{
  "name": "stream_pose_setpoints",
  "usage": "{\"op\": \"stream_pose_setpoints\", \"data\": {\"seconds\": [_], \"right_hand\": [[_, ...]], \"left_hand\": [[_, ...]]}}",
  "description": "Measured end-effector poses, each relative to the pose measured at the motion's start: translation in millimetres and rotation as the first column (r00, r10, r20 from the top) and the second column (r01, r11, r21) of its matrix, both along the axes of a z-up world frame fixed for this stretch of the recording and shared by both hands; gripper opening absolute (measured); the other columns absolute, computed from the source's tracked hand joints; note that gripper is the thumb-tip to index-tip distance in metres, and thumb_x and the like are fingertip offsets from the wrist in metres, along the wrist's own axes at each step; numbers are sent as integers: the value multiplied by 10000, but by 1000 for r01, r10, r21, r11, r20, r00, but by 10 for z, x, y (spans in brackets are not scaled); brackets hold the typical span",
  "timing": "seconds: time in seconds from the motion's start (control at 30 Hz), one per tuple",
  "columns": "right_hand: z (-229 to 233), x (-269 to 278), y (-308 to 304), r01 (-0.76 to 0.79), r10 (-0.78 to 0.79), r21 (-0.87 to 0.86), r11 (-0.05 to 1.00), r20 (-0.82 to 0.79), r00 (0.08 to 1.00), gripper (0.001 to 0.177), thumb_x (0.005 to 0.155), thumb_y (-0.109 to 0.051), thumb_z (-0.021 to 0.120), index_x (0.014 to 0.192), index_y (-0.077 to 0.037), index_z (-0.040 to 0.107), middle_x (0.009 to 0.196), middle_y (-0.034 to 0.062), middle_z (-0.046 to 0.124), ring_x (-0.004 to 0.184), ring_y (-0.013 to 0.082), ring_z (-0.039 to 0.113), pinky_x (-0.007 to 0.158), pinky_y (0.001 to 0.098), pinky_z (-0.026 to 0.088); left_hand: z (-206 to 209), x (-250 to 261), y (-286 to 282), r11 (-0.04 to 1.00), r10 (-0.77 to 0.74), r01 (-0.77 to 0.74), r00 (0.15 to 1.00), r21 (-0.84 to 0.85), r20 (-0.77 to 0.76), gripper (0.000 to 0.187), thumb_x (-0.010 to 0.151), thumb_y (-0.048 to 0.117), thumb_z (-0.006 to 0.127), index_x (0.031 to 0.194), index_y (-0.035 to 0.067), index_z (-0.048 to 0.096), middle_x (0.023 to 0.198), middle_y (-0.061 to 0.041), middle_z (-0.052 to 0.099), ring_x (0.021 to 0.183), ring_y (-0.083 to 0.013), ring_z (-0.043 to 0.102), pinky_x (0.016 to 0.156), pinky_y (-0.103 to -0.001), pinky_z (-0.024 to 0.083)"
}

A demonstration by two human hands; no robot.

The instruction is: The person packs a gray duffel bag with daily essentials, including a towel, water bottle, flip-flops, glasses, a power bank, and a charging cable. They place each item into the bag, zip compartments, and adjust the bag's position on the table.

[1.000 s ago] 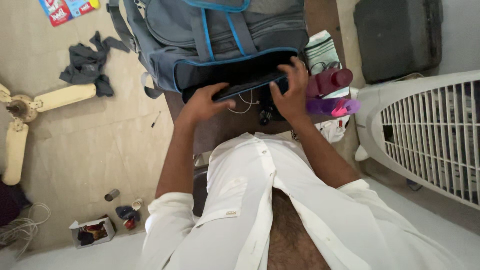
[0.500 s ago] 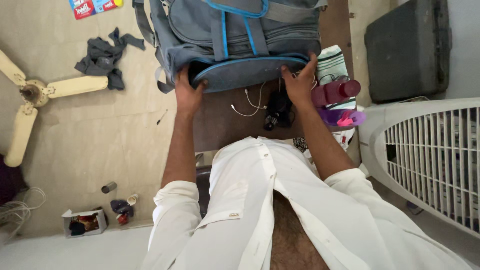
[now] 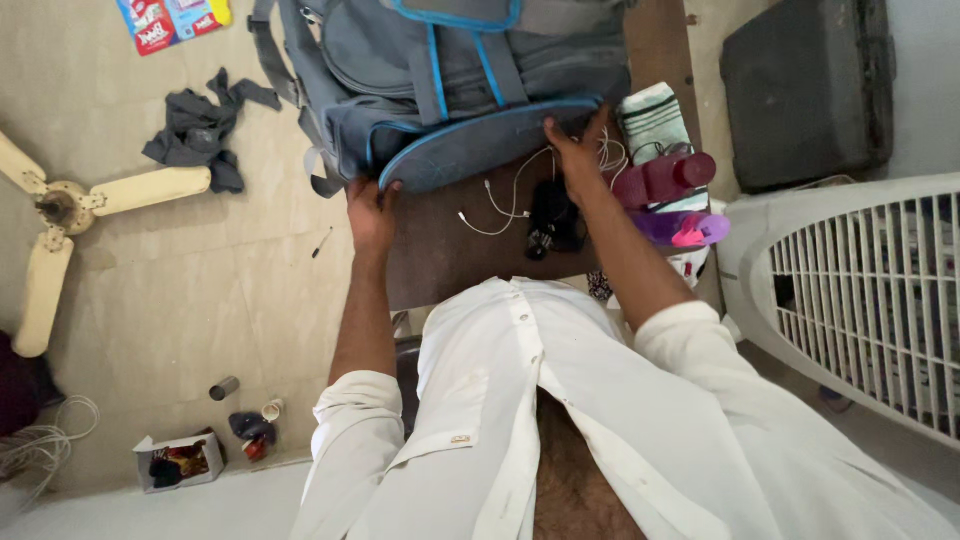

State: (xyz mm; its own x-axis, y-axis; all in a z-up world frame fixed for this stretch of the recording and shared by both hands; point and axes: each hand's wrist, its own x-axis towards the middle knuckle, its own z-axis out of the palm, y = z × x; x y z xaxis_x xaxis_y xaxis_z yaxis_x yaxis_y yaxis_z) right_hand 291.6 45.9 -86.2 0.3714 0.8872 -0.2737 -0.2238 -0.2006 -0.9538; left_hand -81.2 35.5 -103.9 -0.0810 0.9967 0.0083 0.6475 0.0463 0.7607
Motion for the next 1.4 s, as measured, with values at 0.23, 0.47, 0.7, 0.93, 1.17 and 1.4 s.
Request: {"op": "stream_pose_setpoints", "data": {"seconds": [0.23,0.47,0.7,0.93,1.17,1.4], "right_hand": [[-43,91,501,-265,260,-130,955,-58,964,1157,853,-400,818,1660,-121,35,1725,134,251,1534,299,297,1204,424,285],[-313,-463,308,-525,525,-26,851,11,851,1101,952,-387,798,1661,-53,24,1702,159,184,1552,291,213,1251,399,209],[63,-303,303,-471,469,-184,863,-58,882,1071,748,-545,733,1612,-138,248,1466,160,477,1291,356,530,1004,509,469],[346,-675,308,-99,69,48,994,434,898,1299,869,-613,845,1659,-79,-37,1704,268,146,1566,412,223,1260,483,247],[405,-1014,484,-1,40,-128,992,300,953,1461,653,-559,943,1608,-86,-57,1652,255,215,1507,405,306,1196,468,328],[543,-617,749,-217,290,-232,948,356,888,1582,597,-603,943,1615,-95,-156,1668,262,217,1515,398,322,1221,454,332]], "left_hand": [[-107,90,-192,995,80,-86,988,-45,-129,473,1014,468,686,886,13,712,811,-261,684,769,-451,674,671,-532,512],[-224,1034,-570,972,-134,144,989,185,-61,320,965,300,582,932,21,736,881,-244,717,791,-435,687,714,-542,527],[750,1362,-369,839,-506,537,829,-88,237,341,928,331,688,982,-5,673,862,-229,713,808,-406,710,694,-485,552],[1657,245,716,816,54,82,975,572,-218,410,913,344,744,1116,-9,696,1113,-215,711,1025,-422,663,889,-507,513],[1358,-175,1073,991,-70,81,992,-104,107,629,832,603,733,990,-6,728,871,-181,774,873,-330,780,809,-434,587],[946,245,298,981,-103,85,990,-177,-94,690,978,642,551,937,-24,729,934,-310,706,913,-496,692,801,-557,530]]}}
